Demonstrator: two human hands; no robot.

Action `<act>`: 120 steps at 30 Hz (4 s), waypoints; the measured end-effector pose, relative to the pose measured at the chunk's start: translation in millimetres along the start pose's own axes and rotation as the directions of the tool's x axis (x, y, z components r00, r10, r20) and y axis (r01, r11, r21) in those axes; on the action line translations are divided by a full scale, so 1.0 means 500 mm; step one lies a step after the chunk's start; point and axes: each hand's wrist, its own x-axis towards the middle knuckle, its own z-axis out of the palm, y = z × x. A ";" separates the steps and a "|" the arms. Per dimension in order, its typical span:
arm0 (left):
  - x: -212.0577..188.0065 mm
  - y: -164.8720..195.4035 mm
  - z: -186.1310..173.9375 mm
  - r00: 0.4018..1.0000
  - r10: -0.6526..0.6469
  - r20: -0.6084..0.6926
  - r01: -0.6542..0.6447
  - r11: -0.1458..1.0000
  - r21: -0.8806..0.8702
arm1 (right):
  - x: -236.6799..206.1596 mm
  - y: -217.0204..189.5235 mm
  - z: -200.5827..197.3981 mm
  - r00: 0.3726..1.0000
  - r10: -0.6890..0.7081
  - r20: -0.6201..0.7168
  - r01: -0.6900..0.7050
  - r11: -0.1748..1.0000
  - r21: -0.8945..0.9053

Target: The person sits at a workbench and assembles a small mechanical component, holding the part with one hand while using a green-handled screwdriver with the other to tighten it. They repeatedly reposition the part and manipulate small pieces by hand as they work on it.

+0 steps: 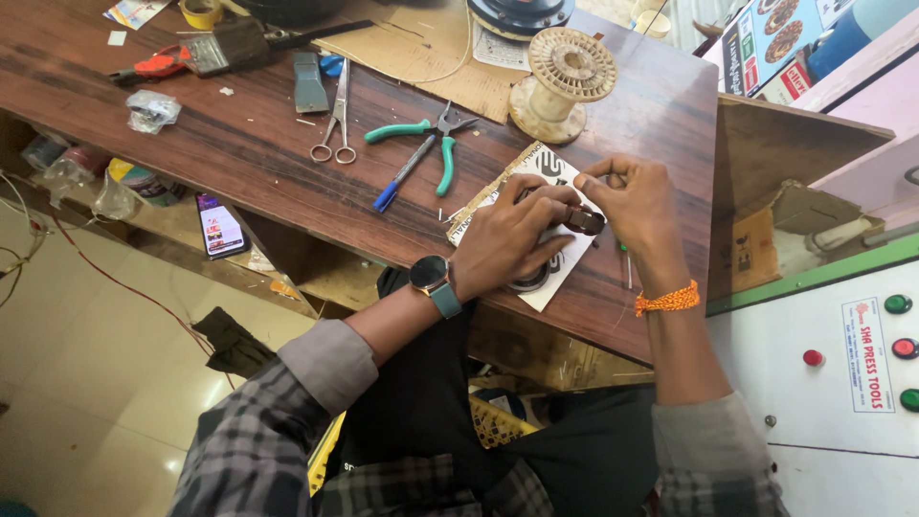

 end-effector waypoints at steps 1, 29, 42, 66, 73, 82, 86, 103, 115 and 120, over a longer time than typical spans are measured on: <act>0.001 0.000 -0.001 1.000 -0.008 -0.007 0.007 1.000 -0.013 | 0.002 0.004 0.001 1.000 0.005 -0.010 -0.005 1.000 -0.007; 0.013 -0.006 0.010 0.976 0.199 0.090 -0.204 0.978 0.047 | -0.220 0.102 0.080 0.895 -0.389 -0.218 0.389 0.920 -0.043; 0.017 -0.006 0.014 0.989 0.135 -0.052 -0.139 0.988 -0.069 | -0.193 0.083 0.027 0.908 -0.278 -0.314 0.301 0.953 0.024; 0.026 -0.006 -0.003 0.995 -0.099 0.019 0.101 0.981 -0.165 | -0.042 0.027 -0.030 0.997 -0.016 -0.080 0.018 0.999 0.032; 0.025 -0.028 0.015 0.998 -0.044 -0.036 0.038 0.989 -0.143 | -0.132 0.065 -0.047 0.986 -0.117 -0.119 0.119 0.993 0.012; 0.020 -0.030 0.013 1.000 0.003 -0.004 -0.004 0.993 -0.116 | -0.161 0.084 0.040 0.928 -0.327 -0.178 0.326 0.945 -0.039; 0.010 -0.021 0.010 0.988 0.140 0.065 -0.142 0.990 0.026 | -0.175 0.098 0.069 0.917 -0.367 -0.153 0.362 0.930 -0.065; 0.015 0.011 0.007 0.991 0.111 -0.079 -0.117 0.991 -0.072 | -0.191 0.036 -0.010 0.912 -0.282 -0.297 0.302 0.953 0.022; 0.008 0.003 0.005 0.996 0.057 -0.062 -0.056 0.998 0.013 | -0.058 -0.007 -0.002 0.960 -0.220 -0.172 0.196 0.970 -0.146; 0.010 0.003 0.000 0.997 0.053 -0.061 -0.054 0.998 -0.028 | -0.030 -0.006 -0.001 0.978 -0.165 -0.124 0.143 0.975 -0.171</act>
